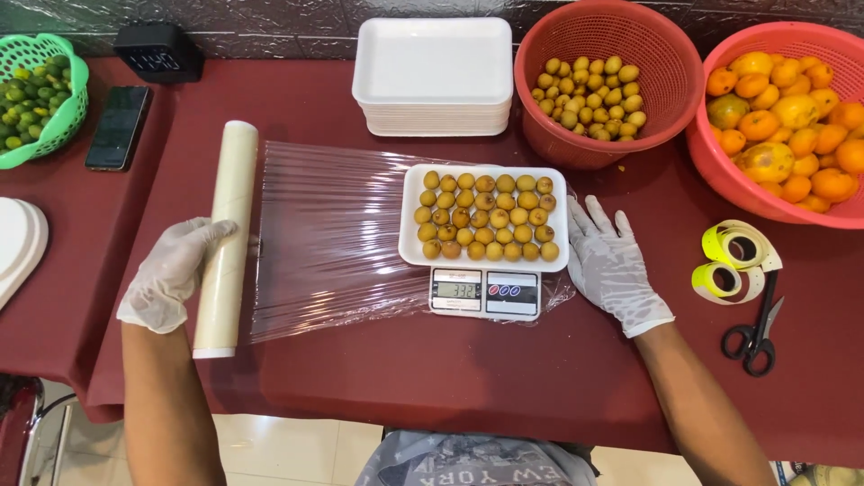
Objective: Weighing a tray of olives and wrapping it with plastic film using a roll and scissors.
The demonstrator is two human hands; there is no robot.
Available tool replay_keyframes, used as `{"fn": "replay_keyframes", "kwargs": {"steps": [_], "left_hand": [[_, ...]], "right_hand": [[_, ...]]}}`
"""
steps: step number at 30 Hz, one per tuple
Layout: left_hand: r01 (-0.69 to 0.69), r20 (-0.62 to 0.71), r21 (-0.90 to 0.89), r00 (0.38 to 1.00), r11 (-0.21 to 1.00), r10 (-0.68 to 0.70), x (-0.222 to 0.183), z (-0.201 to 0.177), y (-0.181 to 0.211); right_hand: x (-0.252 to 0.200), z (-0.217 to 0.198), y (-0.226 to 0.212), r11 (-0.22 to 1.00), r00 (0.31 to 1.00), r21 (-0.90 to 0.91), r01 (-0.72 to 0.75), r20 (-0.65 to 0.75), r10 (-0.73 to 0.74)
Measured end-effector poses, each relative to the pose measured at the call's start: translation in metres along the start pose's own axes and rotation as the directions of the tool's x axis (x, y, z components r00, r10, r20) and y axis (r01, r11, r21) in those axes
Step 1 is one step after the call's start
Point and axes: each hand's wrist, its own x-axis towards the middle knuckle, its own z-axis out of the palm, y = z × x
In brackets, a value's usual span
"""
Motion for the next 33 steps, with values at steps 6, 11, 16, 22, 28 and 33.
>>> {"fn": "replay_keyframes", "kwargs": {"steps": [6, 11, 16, 22, 28, 33], "left_hand": [[-0.044, -0.004, -0.051, 0.999, 0.998, 0.044, 0.001, -0.002, -0.010], [-0.040, -0.051, -0.047, 0.998, 0.998, 0.038, -0.003, -0.007, -0.012], [-0.028, -0.084, -0.013, 0.996, 1.000, 0.027, 0.001, -0.015, -0.016], [0.023, -0.066, -0.085, 0.997, 0.996, -0.029, -0.015, -0.007, -0.003], [-0.073, 0.168, -0.208, 0.980, 0.975, 0.109, -0.004, -0.029, -0.012], [-0.024, 0.148, -0.501, 0.983, 0.865, 0.113, -0.007, -0.051, -0.011]], "right_hand": [[-0.001, 0.009, 0.004, 0.998, 1.000, -0.054, 0.010, -0.024, -0.011], [0.000, 0.004, 0.002, 0.998, 1.000, -0.060, 0.007, -0.023, -0.009], [-0.001, 0.009, 0.004, 0.998, 0.999, -0.069, 0.010, -0.035, -0.012], [-0.002, 0.006, 0.003, 1.000, 0.999, -0.028, 0.013, -0.041, -0.014], [-0.001, 0.010, 0.004, 0.998, 1.000, -0.055, 0.007, -0.025, -0.008], [-0.001, 0.012, 0.004, 0.998, 0.999, -0.055, 0.003, -0.031, -0.005]]}}
